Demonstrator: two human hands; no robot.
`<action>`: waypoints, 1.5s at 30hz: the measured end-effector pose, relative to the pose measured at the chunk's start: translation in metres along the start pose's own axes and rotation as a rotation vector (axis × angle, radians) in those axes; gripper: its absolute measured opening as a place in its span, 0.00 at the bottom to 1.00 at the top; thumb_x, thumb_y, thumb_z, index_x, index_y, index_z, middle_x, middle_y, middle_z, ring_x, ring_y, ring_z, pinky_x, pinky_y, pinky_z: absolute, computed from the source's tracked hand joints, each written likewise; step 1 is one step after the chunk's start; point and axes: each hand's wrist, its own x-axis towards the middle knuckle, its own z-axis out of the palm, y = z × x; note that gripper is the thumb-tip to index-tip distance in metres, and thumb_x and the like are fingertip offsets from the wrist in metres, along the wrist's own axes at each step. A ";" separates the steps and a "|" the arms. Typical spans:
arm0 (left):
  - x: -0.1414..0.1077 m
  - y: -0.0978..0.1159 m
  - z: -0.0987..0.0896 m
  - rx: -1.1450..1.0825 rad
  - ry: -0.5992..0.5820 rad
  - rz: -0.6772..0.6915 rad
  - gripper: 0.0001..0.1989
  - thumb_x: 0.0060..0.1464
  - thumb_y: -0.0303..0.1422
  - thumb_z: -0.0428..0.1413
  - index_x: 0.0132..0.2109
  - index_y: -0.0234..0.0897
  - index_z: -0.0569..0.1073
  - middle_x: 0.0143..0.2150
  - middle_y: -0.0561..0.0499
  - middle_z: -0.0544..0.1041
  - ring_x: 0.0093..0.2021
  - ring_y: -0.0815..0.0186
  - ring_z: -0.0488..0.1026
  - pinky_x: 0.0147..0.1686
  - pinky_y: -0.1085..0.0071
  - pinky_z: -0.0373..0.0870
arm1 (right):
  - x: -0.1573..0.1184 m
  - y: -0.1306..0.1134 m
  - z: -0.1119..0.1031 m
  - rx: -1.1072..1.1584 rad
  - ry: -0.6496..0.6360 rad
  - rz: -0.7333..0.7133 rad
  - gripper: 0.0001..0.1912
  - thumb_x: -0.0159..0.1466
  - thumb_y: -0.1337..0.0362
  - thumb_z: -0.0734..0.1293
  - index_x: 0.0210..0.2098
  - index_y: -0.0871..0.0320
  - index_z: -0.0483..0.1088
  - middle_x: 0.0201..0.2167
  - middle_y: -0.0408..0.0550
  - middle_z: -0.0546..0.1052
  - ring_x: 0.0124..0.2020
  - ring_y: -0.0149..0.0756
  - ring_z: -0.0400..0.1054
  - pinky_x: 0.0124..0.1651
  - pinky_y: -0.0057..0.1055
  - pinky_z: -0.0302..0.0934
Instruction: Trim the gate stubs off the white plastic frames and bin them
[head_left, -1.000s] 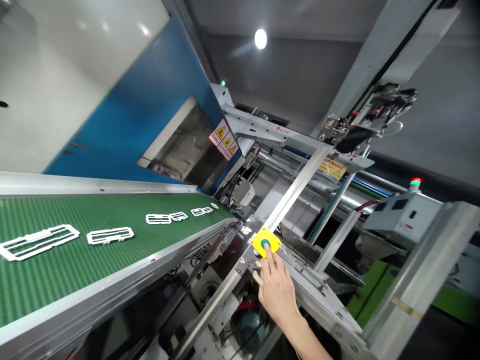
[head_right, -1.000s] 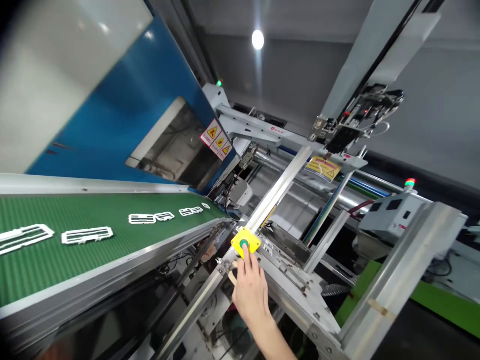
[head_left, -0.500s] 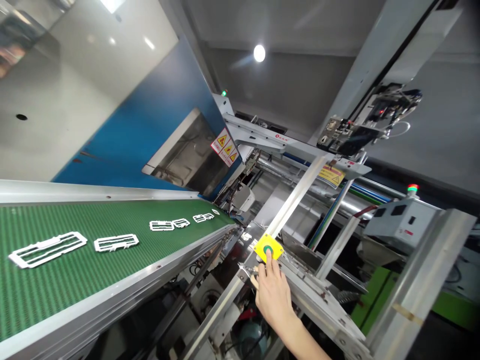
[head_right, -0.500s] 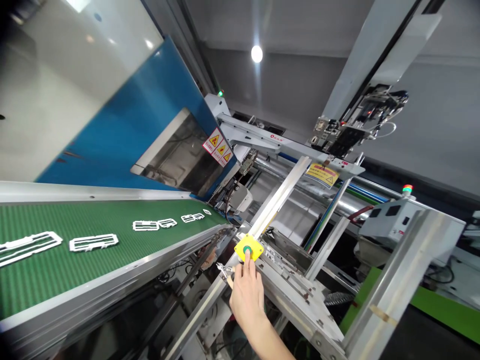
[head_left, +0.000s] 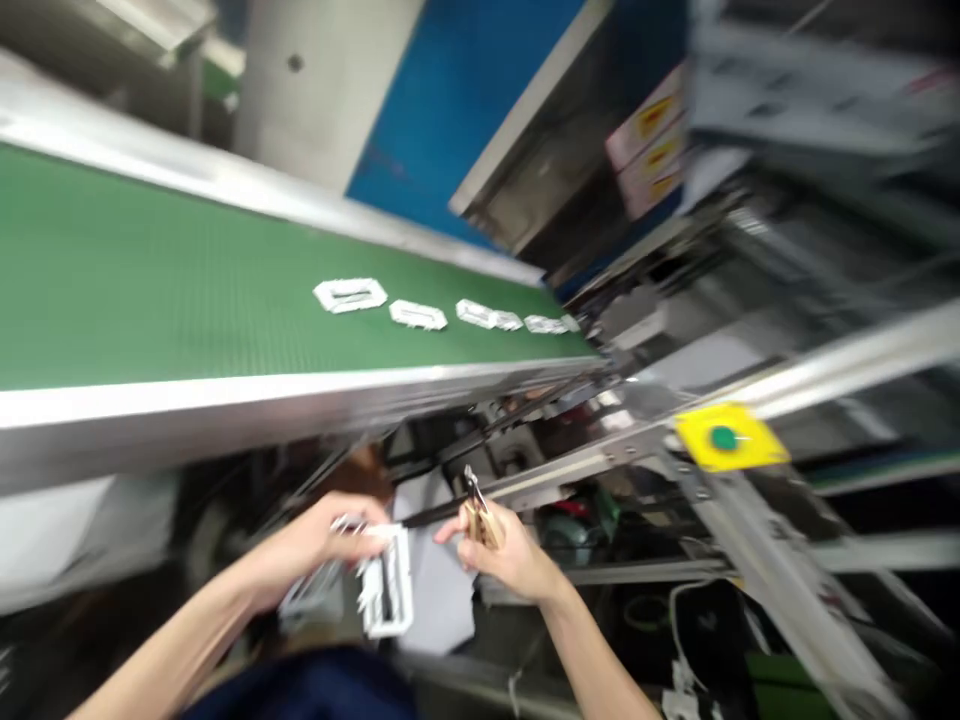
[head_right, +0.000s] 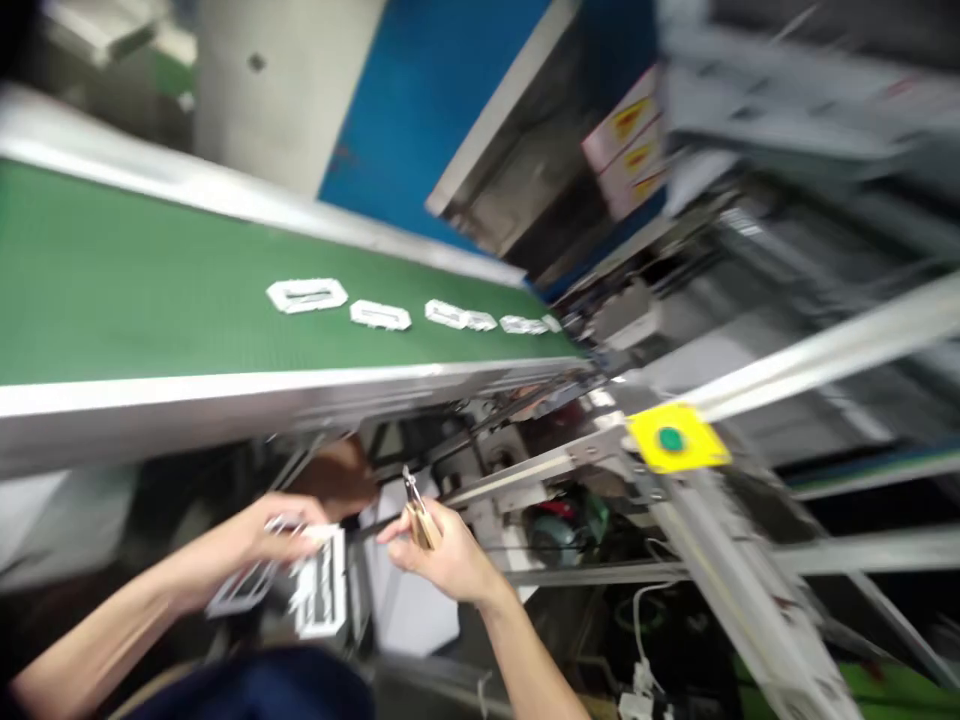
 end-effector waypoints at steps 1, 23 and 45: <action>-0.011 -0.008 0.000 -0.057 0.036 -0.017 0.12 0.49 0.36 0.61 0.32 0.30 0.73 0.27 0.52 0.71 0.28 0.68 0.66 0.30 0.72 0.63 | 0.012 0.014 0.019 0.194 -0.127 -0.001 0.19 0.55 0.50 0.68 0.35 0.57 0.62 0.28 0.43 0.70 0.24 0.27 0.61 0.29 0.26 0.58; -0.102 -0.011 0.027 0.417 0.366 -0.268 0.04 0.57 0.30 0.51 0.35 0.35 0.69 0.30 0.54 0.74 0.32 0.67 0.70 0.31 0.76 0.62 | 0.020 0.067 0.140 0.347 -0.428 0.079 0.19 0.51 0.61 0.73 0.39 0.56 0.63 0.28 0.39 0.66 0.30 0.27 0.60 0.37 0.27 0.59; -0.087 -0.019 0.037 0.539 0.317 -0.293 0.06 0.55 0.26 0.48 0.30 0.35 0.62 0.25 0.56 0.64 0.26 0.69 0.59 0.25 0.75 0.55 | 0.038 0.064 0.064 -0.590 -0.438 -0.291 0.15 0.60 0.55 0.64 0.43 0.55 0.65 0.42 0.48 0.73 0.43 0.38 0.66 0.48 0.34 0.57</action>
